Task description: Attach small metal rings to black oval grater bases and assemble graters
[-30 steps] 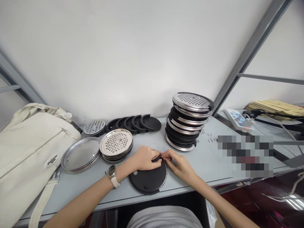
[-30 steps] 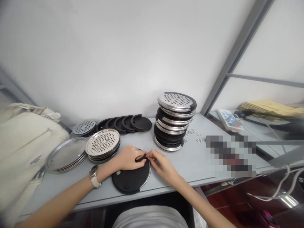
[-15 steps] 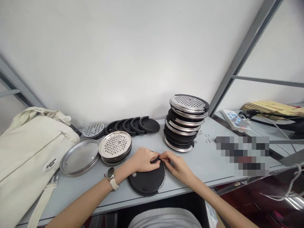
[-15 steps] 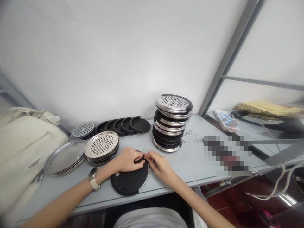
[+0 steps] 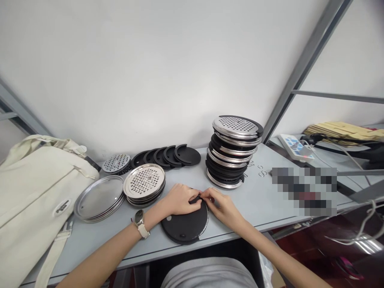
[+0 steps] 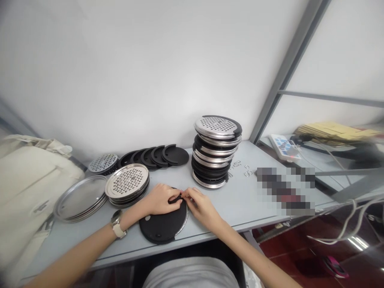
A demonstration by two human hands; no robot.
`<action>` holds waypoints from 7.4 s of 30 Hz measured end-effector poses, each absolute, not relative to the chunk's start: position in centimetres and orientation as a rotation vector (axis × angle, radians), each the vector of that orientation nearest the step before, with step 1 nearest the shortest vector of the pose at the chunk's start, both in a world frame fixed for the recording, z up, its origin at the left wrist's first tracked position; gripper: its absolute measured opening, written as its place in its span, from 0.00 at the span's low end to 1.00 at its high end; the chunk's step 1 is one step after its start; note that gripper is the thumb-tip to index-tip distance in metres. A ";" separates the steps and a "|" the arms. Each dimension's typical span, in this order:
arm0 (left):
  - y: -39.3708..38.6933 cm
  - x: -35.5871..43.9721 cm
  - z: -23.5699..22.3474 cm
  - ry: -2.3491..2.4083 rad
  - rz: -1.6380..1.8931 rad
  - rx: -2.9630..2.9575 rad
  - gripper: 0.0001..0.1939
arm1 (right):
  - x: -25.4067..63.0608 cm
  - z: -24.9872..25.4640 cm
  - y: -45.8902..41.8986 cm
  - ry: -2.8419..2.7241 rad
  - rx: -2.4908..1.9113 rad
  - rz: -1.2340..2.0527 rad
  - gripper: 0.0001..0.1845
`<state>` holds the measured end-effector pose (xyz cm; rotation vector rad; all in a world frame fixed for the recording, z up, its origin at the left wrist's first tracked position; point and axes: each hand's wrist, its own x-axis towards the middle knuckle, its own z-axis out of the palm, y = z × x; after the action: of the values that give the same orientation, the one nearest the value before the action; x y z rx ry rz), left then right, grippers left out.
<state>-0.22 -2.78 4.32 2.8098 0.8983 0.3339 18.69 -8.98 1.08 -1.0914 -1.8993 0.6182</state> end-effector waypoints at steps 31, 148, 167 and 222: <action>-2.8 -0.3 4.1 0.938 0.327 2.802 0.12 | 18.8 0.9 -9.0 -1.916 -1.106 0.612 0.05; -2.9 0.0 4.2 0.976 0.317 2.876 0.11 | 19.2 -0.3 -9.6 -2.051 -1.163 0.471 0.07; -2.4 -0.3 4.0 0.950 0.328 2.930 0.13 | 19.2 0.3 -9.3 -1.934 -1.177 0.520 0.11; -2.9 -0.4 4.6 0.876 0.276 2.899 0.12 | 19.1 0.5 -9.2 -1.986 -1.073 0.527 0.10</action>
<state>-0.42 -2.90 4.64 2.8985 0.8762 0.2759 19.11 -9.19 0.54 -1.0731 -1.9856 0.5274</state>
